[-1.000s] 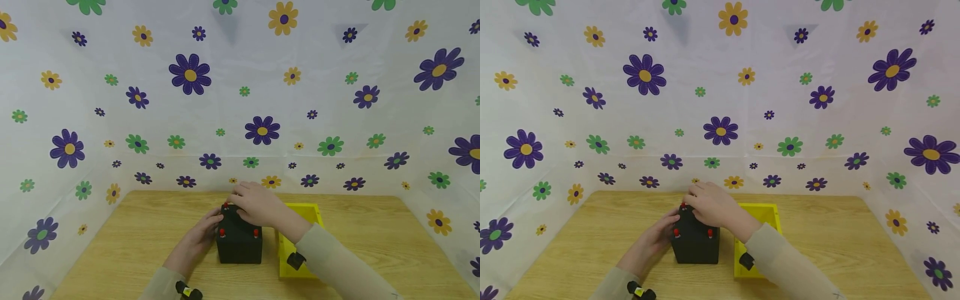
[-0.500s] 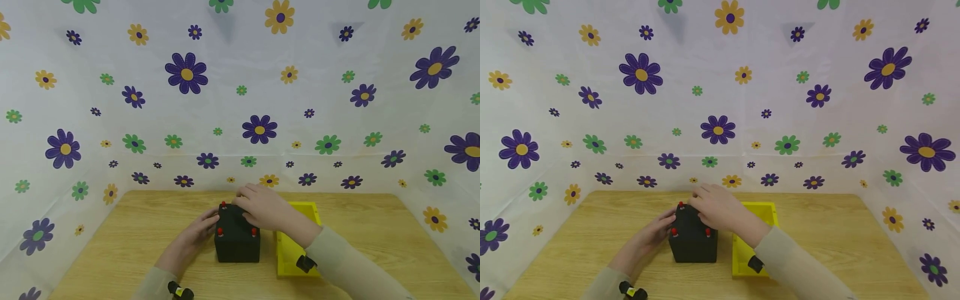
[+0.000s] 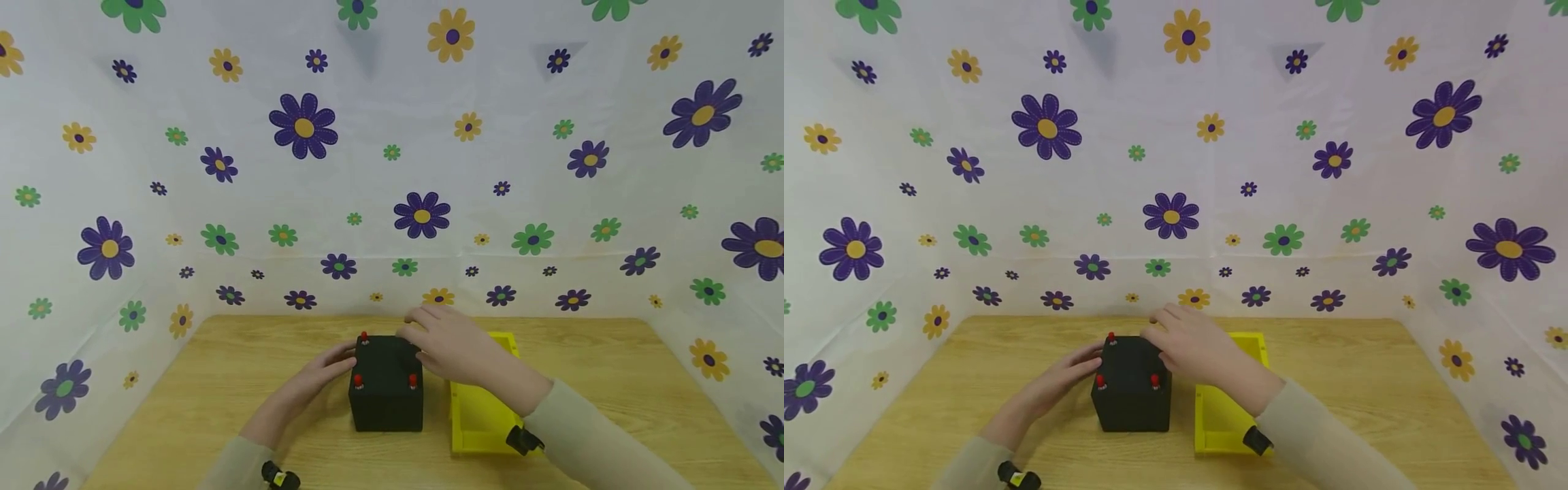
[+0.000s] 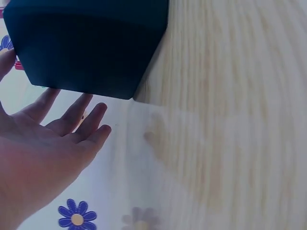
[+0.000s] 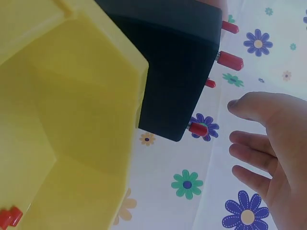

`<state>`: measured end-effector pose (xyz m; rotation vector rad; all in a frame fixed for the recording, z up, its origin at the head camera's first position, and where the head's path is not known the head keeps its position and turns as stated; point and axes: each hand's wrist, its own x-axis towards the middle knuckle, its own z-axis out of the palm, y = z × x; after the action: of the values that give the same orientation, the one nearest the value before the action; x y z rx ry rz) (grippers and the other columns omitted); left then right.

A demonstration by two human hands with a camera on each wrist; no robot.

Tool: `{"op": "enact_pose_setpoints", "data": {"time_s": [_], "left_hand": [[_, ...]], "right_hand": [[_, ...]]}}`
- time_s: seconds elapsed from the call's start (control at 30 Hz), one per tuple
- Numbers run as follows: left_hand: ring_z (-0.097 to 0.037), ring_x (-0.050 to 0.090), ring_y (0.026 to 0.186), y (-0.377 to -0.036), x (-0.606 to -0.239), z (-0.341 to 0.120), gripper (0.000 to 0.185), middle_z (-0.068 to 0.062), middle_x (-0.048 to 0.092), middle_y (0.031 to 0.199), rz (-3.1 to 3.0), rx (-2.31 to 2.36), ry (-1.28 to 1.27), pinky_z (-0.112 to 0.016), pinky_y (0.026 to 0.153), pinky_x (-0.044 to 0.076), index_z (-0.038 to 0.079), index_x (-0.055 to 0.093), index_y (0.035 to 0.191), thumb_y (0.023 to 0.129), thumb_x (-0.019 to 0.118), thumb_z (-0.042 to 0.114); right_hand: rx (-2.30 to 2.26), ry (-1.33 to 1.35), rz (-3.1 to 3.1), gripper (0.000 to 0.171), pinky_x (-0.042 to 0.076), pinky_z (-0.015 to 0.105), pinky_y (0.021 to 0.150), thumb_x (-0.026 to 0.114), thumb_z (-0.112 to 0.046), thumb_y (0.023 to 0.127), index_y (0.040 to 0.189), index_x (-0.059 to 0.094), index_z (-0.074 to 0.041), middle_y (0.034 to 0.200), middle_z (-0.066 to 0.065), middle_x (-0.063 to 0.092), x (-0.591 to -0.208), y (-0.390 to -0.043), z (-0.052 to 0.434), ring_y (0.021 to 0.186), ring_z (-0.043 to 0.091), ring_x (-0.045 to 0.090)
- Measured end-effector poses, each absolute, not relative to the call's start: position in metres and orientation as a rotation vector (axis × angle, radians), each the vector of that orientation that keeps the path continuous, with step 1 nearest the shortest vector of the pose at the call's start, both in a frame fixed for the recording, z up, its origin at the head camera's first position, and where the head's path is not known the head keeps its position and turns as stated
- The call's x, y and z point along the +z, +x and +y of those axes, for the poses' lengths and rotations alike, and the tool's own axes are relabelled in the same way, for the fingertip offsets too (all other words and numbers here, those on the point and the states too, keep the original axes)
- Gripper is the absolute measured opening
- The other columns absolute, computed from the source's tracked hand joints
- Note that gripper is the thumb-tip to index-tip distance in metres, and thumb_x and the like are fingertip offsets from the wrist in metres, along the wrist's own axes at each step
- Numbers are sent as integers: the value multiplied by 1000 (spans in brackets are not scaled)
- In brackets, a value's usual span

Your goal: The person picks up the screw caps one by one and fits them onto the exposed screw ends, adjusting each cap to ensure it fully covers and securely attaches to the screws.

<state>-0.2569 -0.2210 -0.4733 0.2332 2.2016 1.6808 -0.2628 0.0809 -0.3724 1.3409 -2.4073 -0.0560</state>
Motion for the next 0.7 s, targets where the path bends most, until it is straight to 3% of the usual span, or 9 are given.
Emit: {"op": "enact_pose_setpoints", "data": {"time_s": [0.27, 0.47, 0.7], "left_hand": [[-46, 39, 154, -250, -465, -227, 63, -22, 43, 166, 2394, 1541, 329, -62, 125, 35, 9, 40, 163, 110, 58, 36], [-49, 42, 150, -240, -462, -234, 62, -23, 48, 162, 2591, 1359, 464, -70, 120, 35, 8, 45, 160, 108, 63, 35], [-49, 43, 149, -225, -459, -241, 67, -21, 51, 160, 2765, 1092, 597, -70, 119, 36, 3, 48, 156, 104, 69, 38]], "right_hand": [[-40, 1306, -2397, 54, 51, 44, 115, 85, -23, 91, 140, 62, -21, 145, 8, 63, -373, -256, 97, 136, 29, 61], [-92, 1300, -2385, 60, 52, 47, 113, 88, -24, 88, 142, 62, -19, 146, 11, 62, -376, -250, 113, 135, 31, 61], [-174, 1291, -2447, 62, 52, 47, 113, 88, -27, 88, 144, 60, -20, 152, 12, 58, -382, -240, 136, 137, 32, 59]]}}
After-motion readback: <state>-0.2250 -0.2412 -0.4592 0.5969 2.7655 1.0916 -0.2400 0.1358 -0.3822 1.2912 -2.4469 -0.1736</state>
